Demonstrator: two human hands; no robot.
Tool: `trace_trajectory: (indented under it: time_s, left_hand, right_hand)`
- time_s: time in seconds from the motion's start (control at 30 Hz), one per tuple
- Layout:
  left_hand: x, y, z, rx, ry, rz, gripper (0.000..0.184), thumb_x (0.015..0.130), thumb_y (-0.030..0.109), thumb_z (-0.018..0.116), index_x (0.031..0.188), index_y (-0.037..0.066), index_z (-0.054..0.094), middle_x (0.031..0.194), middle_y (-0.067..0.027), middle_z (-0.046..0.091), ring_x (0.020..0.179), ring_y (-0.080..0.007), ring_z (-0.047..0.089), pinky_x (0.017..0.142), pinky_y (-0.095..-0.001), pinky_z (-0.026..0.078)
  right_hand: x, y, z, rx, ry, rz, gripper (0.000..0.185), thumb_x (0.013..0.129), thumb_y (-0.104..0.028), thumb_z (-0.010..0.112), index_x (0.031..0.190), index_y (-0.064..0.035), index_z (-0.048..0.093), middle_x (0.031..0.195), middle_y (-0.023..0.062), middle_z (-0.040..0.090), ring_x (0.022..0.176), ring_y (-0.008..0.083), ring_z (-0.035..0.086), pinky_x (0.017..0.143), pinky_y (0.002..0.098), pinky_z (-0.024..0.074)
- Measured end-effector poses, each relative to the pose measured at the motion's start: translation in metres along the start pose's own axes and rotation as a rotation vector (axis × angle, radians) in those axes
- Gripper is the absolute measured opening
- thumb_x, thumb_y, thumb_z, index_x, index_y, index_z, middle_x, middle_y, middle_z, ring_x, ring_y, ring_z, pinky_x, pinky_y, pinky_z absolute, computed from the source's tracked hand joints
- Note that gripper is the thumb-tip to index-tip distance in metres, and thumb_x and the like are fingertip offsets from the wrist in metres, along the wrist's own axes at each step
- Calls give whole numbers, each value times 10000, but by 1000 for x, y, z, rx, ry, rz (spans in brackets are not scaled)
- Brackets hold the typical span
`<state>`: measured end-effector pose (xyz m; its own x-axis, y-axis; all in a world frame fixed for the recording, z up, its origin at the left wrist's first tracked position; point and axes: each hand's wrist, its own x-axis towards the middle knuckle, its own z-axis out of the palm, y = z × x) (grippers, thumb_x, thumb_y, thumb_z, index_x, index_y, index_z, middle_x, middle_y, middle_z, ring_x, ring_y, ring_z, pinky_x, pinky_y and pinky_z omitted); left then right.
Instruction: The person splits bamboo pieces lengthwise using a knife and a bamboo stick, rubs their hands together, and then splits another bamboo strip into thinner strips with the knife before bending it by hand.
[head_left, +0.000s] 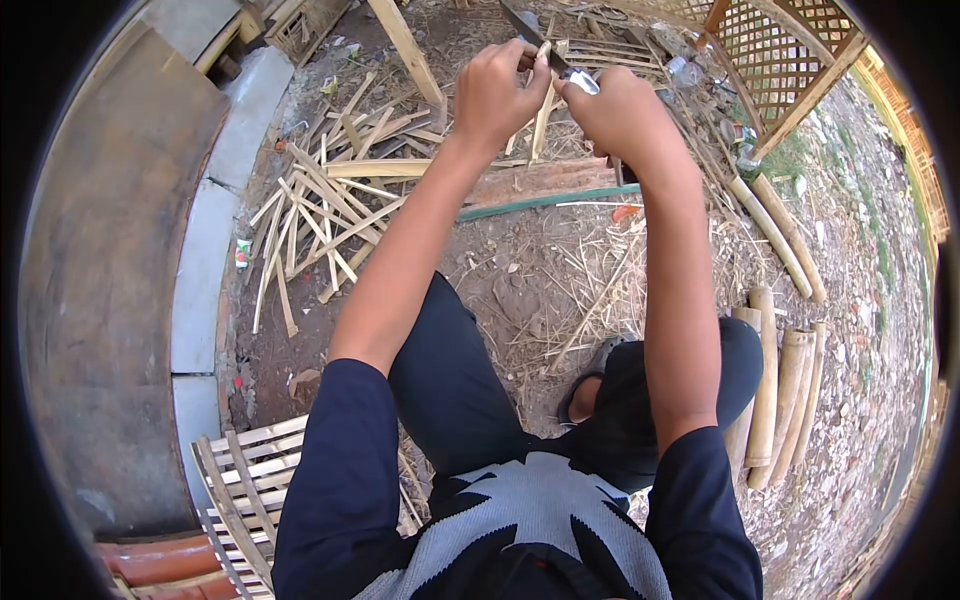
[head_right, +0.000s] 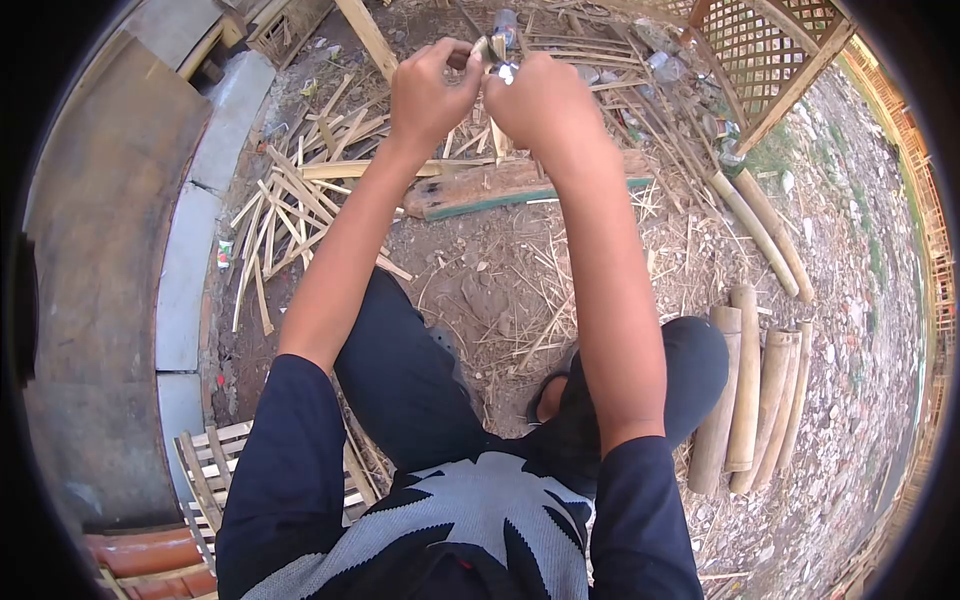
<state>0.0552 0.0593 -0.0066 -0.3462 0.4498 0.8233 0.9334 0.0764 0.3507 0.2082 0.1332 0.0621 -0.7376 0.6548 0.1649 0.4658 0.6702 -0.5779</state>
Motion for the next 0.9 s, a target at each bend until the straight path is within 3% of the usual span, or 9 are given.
trace_trajectory:
  time_s: [0.07,0.2,0.23,0.33,0.5,0.67,0.8,0.83,0.9]
  left_hand:
    - [1,0,1,-2,-16,-26,184,855,196,680,906,24,723,811,-138,733,770,-295,719,723,-393,552]
    - [4,-12,10,-19,-12,-137,220,854,219,673,910,15,735,809,-150,739,750,-299,727,706,-383,560]
    - [6,-14,10,-31,-4,-182,229,854,225,672,911,13,738,807,-153,740,745,-300,730,702,-381,562]
    - [10,-20,8,-64,21,-249,229,851,226,673,902,12,740,793,-157,739,730,-297,733,687,-376,565]
    - [5,-27,3,-35,1,-293,244,874,294,680,898,55,720,775,-110,736,734,-286,719,682,-393,551]
    - [-3,-37,-14,5,-47,-327,290,904,363,669,895,73,683,769,-85,725,717,-261,703,655,-377,533]
    - [-10,-54,-19,-34,-53,-374,317,932,369,633,919,57,688,777,-106,725,722,-278,702,659,-392,527]
    - [-15,-57,-18,-28,-78,-405,333,940,376,623,937,50,688,790,-112,726,734,-273,704,676,-383,528]
    - [-14,-59,-19,-17,-112,-452,366,956,392,604,973,37,689,816,-123,726,759,-265,708,709,-365,529]
  right_hand:
    - [4,-7,-11,-25,-102,34,524,894,-406,670,906,115,621,636,190,653,529,246,670,544,382,551]
    - [14,13,18,-146,15,-77,551,877,-434,695,943,109,629,750,248,685,643,320,707,611,417,565]
    - [13,18,27,-115,57,-82,556,871,-445,698,971,99,636,837,289,691,756,389,712,693,462,564]
    - [15,22,47,-154,16,4,478,880,-403,667,1022,53,672,962,257,704,937,414,693,853,483,550]
    - [13,24,75,-17,151,-31,438,876,-351,680,968,77,672,906,296,691,872,459,688,784,516,552]
    - [22,21,59,-4,239,-59,485,885,-407,673,960,72,666,876,299,687,850,469,678,774,516,540]
    - [16,18,62,23,254,22,518,894,-439,662,967,73,658,860,300,683,831,468,674,763,517,537]
    - [13,25,73,-7,236,48,441,896,-369,647,972,65,660,931,312,684,916,483,672,824,532,531]
    - [19,34,80,6,264,61,445,898,-371,646,964,68,661,929,311,685,909,485,671,821,532,531]
